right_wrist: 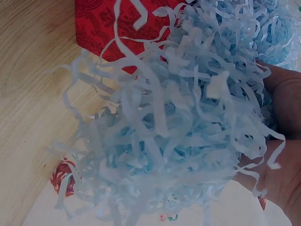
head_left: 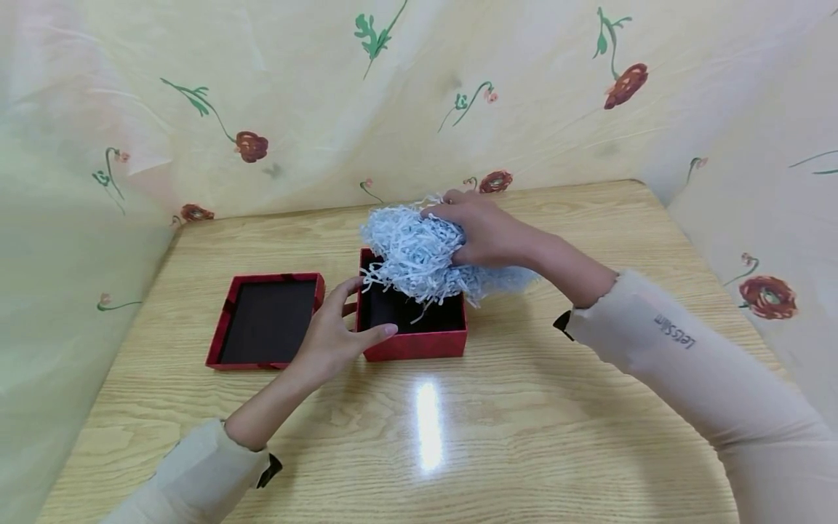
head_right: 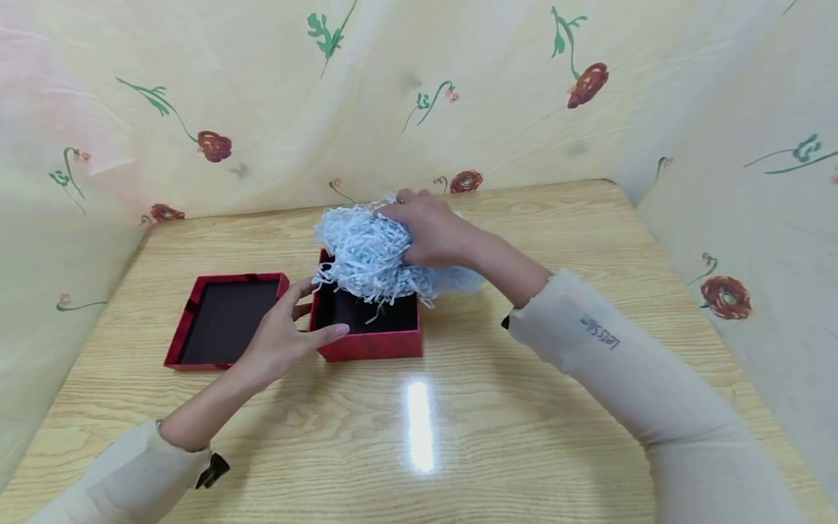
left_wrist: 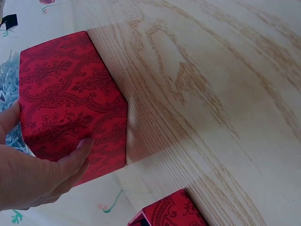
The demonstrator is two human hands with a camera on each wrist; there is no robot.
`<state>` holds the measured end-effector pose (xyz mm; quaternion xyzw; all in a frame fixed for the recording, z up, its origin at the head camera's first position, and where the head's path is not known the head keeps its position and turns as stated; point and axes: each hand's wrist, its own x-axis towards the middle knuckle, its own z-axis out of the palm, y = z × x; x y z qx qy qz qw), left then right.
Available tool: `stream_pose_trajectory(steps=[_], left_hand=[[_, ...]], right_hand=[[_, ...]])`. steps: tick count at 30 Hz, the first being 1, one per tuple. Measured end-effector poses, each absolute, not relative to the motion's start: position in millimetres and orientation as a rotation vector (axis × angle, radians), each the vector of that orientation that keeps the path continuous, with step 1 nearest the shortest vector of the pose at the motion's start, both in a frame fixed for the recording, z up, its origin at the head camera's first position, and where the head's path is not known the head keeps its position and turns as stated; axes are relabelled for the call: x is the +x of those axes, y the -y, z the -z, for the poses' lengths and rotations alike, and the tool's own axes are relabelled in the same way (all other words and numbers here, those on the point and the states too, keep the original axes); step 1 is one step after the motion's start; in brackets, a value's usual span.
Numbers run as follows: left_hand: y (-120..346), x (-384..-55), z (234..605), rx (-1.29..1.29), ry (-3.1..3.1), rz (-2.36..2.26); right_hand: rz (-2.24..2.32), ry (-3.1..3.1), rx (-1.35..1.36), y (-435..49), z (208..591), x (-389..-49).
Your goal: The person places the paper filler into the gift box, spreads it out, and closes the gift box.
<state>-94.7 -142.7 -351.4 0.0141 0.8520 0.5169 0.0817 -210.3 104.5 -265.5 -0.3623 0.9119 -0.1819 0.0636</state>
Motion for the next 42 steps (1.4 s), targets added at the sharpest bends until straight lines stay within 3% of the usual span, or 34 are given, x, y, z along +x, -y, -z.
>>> stream_pose_trajectory(steps=[23,42], left_hand=[[142,-94,353,-0.009,-2.554,-1.501],[143,-93,357,0.100,-2.570,-1.564]], right_hand=[[0.479,-2.718,-1.110,-71,284,-195],[0.424,-2.684,-1.192,-48,313,-180]])
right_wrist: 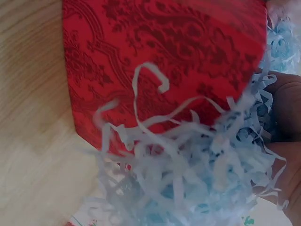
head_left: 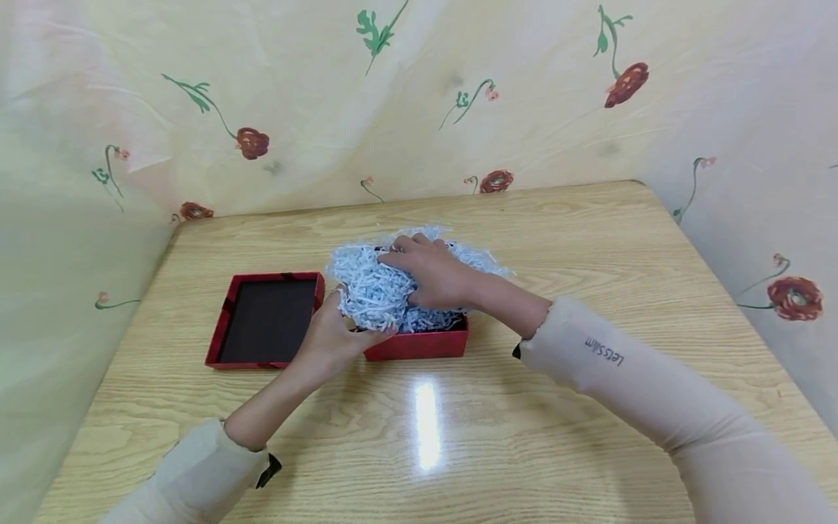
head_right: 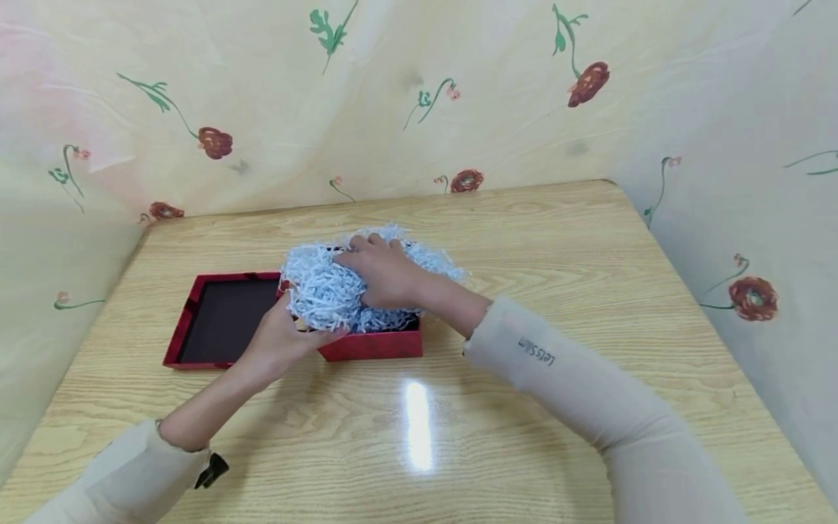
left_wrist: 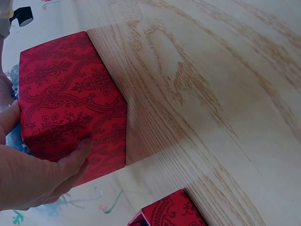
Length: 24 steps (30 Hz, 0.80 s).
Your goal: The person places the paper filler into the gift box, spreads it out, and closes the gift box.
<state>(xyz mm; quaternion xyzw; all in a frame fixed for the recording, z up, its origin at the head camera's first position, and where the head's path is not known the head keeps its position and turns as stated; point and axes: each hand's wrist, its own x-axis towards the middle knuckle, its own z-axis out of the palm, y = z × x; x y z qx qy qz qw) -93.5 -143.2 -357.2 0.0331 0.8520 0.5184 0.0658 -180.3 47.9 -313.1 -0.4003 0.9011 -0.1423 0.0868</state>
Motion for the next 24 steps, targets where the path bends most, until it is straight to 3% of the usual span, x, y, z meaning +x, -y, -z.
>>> stream_pose_trajectory(steps=[24], left_hand=[[141,-94,356,0.085,-2.543,-1.586]], right_hand=[[0.379,-2.674,-1.210,-57,305,-174]])
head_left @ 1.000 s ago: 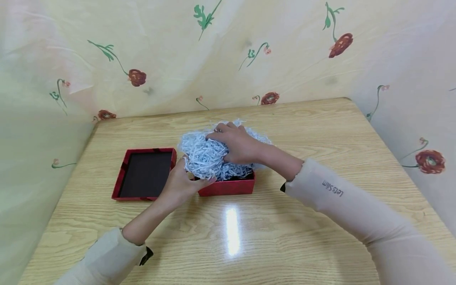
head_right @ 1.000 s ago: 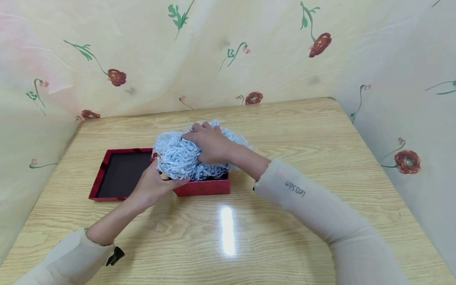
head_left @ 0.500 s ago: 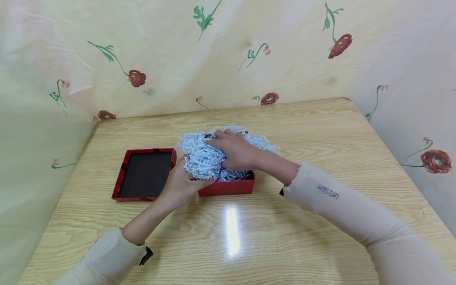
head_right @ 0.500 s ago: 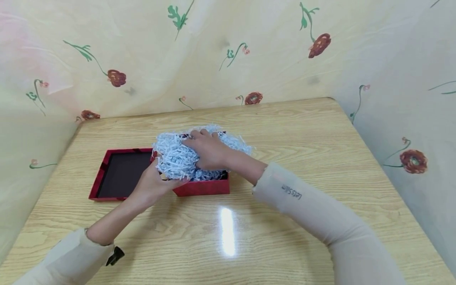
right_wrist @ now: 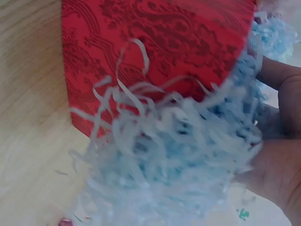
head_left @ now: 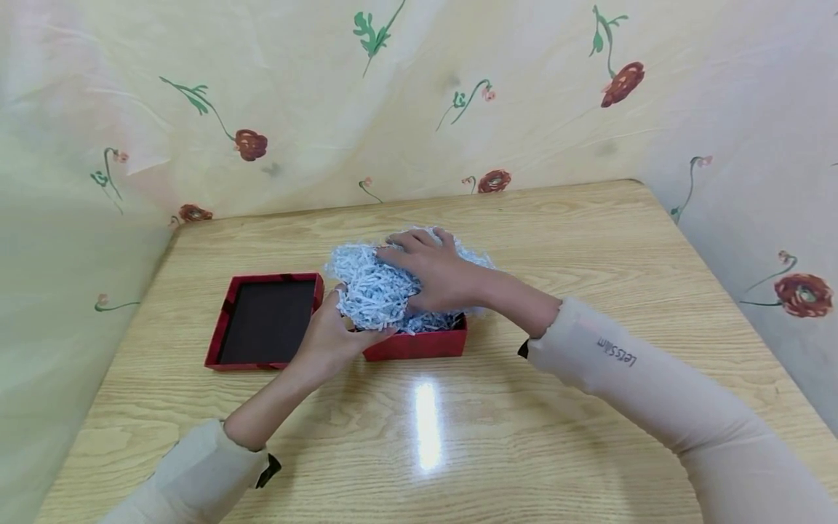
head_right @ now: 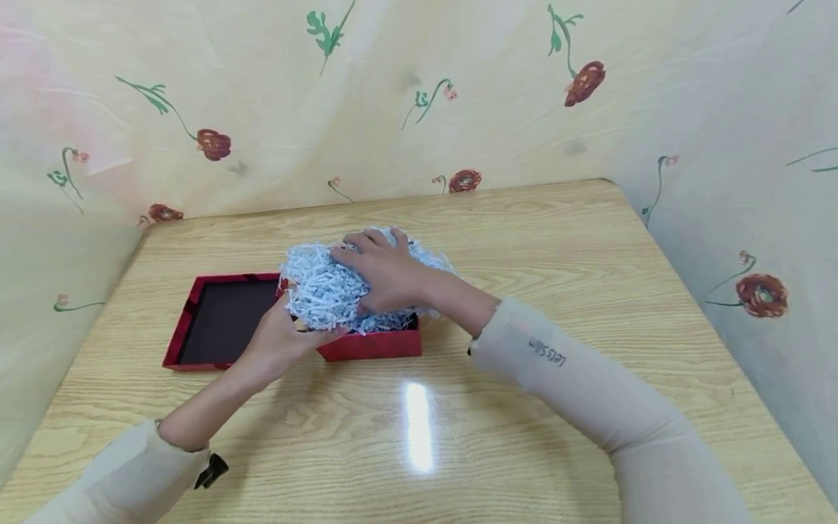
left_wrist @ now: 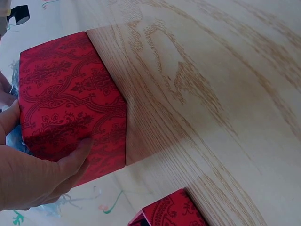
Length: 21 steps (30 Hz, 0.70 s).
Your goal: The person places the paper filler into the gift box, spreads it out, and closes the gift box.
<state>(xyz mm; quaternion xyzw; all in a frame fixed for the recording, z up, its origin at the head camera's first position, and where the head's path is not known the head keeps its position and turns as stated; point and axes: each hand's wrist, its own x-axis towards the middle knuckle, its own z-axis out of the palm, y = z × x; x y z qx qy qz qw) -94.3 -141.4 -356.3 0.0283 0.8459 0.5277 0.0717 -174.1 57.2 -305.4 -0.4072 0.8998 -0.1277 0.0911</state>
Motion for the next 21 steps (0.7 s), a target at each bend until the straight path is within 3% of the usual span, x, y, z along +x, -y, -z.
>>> stream_pose_trajectory(steps=[10,21], left_hand=[[143,-92,355,0.070,-2.560,-1.540],[142,-93,356,0.058,-2.557,-1.530]], right_hand=[[0.546,-2.597,-1.241,-60,292,-176],[0.475,-2.621,-1.197,-50,327,-171]])
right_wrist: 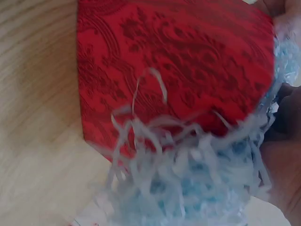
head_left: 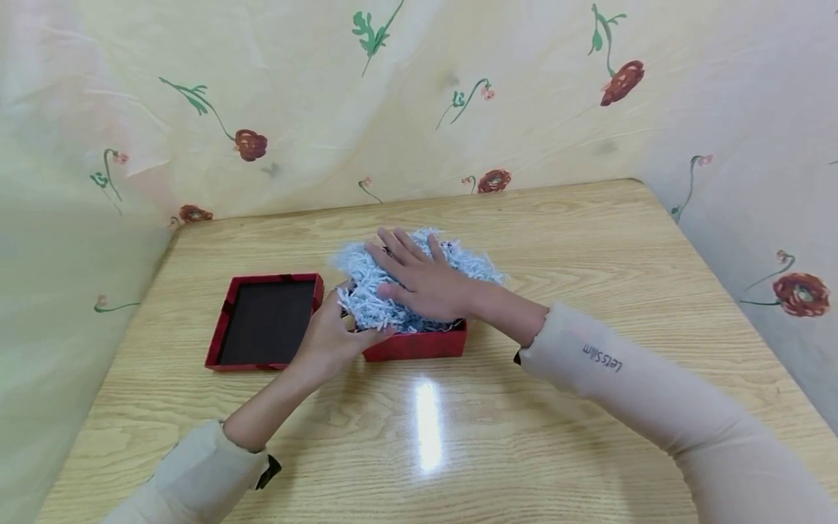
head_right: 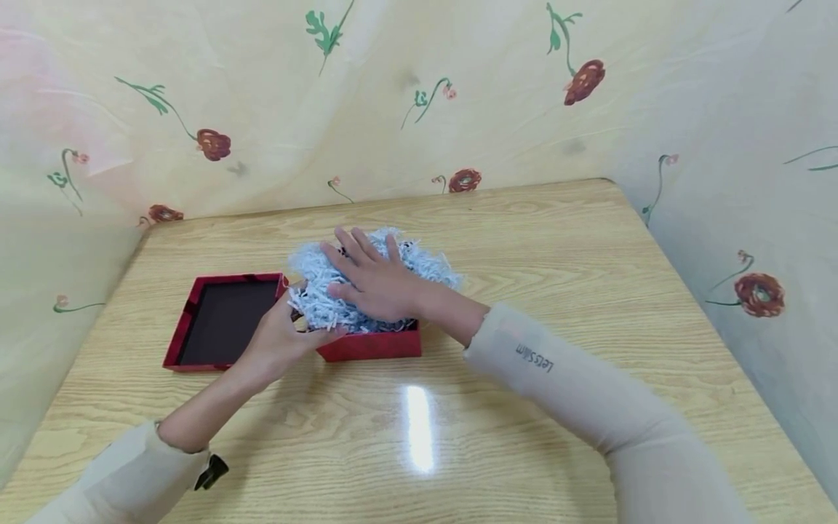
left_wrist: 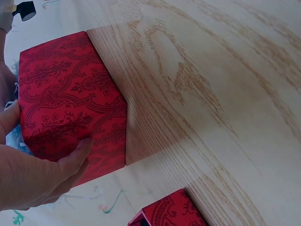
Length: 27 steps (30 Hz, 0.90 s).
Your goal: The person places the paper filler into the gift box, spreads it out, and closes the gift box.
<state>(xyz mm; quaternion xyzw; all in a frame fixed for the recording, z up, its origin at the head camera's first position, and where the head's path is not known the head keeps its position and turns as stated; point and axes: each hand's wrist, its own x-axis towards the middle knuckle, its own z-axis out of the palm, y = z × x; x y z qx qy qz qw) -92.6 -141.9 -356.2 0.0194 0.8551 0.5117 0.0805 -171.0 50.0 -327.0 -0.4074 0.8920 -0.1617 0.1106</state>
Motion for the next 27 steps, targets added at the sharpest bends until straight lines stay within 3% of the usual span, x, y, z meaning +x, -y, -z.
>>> stream_pose_trajectory(steps=[16,27], left_hand=[[142,-91,354,0.011,-2.509,-1.553],[141,-92,354,0.041,-2.513,-1.559]], right_hand=[[0.254,-2.471,-1.097,-40,341,-165],[0.320,-2.656,-1.178,-45,319,-159]])
